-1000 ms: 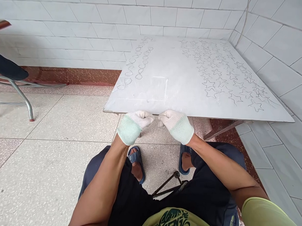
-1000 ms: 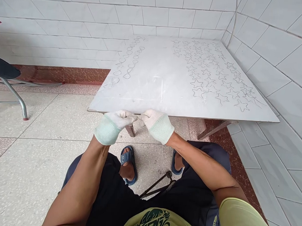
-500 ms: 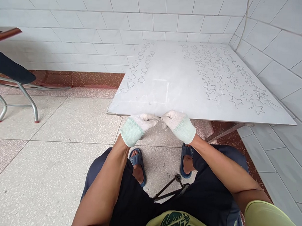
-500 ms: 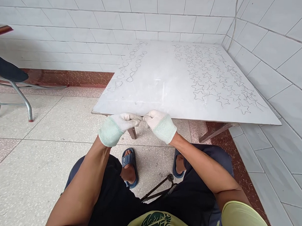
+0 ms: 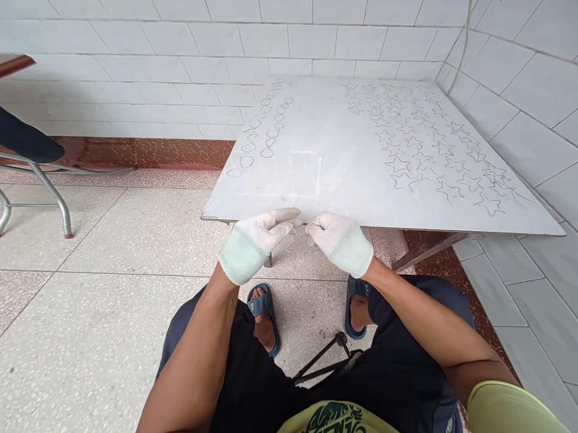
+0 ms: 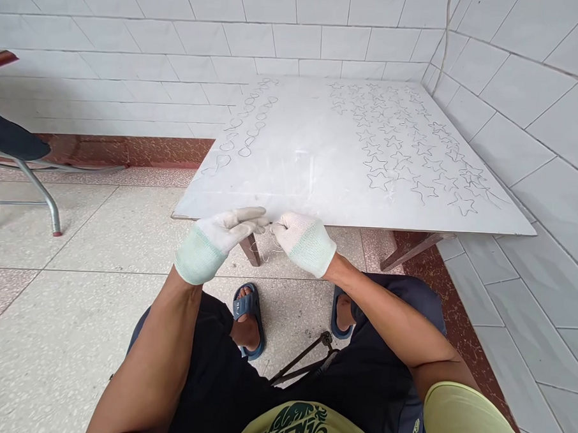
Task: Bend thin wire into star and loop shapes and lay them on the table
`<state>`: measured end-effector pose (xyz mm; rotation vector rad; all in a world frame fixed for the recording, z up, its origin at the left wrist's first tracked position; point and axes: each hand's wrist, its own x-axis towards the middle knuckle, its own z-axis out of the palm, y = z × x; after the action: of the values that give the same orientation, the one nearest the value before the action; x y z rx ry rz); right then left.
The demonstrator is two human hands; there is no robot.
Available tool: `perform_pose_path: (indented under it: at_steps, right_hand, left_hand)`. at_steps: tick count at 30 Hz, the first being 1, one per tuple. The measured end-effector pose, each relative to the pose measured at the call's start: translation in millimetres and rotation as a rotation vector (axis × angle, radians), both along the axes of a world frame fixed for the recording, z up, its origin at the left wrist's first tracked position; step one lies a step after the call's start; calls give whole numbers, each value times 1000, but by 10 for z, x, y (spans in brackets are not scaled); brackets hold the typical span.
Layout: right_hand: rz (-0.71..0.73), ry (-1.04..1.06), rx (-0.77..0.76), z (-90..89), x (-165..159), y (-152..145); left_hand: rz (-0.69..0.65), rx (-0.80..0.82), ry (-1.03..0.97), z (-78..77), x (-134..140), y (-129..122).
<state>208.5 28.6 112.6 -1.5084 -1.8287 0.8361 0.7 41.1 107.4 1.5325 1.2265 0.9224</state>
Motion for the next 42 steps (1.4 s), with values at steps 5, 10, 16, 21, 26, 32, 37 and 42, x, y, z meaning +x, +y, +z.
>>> perform_pose_path:
  at_steps: [5, 10, 16, 21, 26, 32, 37, 42]
  right_hand:
    - [37, 37, 2, 10, 31, -11]
    - [82, 155, -132, 21, 39, 1]
    - [246, 430, -174, -96, 79, 11]
    - [317, 492, -211, -144, 79, 40]
    - [362, 641, -285, -207, 27, 74]
    - [253, 810, -287, -163, 24, 78]
    - [239, 744, -237, -40, 123, 111]
    - [97, 338, -98, 67, 206, 87]
  left_hand:
    - [-9, -112, -215, -181, -98, 120]
    - [-162, -194, -406, -187, -87, 181]
    - [-301, -246, -443, -31, -6, 114]
    - [-274, -234, -360, -41, -8, 100]
    - [-190, -142, -341, -150, -30, 155]
    - [90, 56, -164, -223, -56, 71]
    - [80, 96, -172, -204, -52, 14]
    - [35, 76, -322, -150, -13, 62]
